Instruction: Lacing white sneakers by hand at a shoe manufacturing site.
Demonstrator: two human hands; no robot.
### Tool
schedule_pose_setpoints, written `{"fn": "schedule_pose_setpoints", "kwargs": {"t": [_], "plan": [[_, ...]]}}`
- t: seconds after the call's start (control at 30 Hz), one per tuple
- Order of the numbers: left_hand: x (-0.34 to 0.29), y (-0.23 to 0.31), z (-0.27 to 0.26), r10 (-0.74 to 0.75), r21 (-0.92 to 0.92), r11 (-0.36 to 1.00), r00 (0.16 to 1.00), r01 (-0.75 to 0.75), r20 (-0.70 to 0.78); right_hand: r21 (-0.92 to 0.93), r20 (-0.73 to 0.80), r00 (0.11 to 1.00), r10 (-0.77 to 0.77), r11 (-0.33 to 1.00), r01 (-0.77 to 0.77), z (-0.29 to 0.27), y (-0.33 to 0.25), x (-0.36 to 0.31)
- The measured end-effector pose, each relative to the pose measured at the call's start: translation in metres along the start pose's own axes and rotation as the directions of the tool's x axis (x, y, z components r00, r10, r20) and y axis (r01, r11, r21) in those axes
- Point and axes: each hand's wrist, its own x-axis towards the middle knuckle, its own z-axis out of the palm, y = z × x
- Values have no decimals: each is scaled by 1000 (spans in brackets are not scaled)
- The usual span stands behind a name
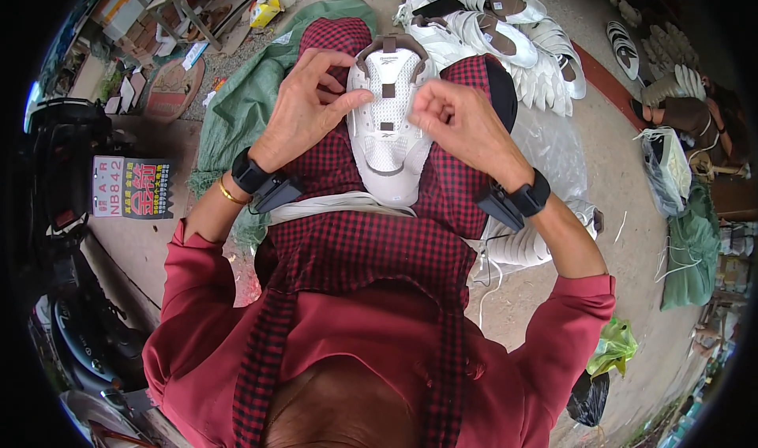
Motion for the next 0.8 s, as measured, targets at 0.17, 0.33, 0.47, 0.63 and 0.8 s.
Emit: {"fn": "schedule_pose_setpoints", "kwargs": {"t": [0.17, 0.33, 0.47, 0.63, 0.8], "plan": [[-68, 14, -35, -13, 70, 997, 878, -24, 478, -161, 266, 964, -7, 986, 52, 20, -17, -72], [-100, 4, -15, 172, 248, 919, 878, -306, 447, -454, 259, 959, -110, 863, 222, 36, 0, -94], [-85, 13, -45, 59, -74, 997, 882, -28, 467, -397, 324, 941, 103, 917, 36, 32, -23, -98], [-53, 53, -70, -7, -306, 896, 700, 321, 714, -12, 111, 988, -103, 994, 105, 43, -56, -77], [-35, 57, -75, 72, -352, 894, 687, 277, 723, 254, 321, 941, 106, 948, -193, 34, -67, -67]]}}
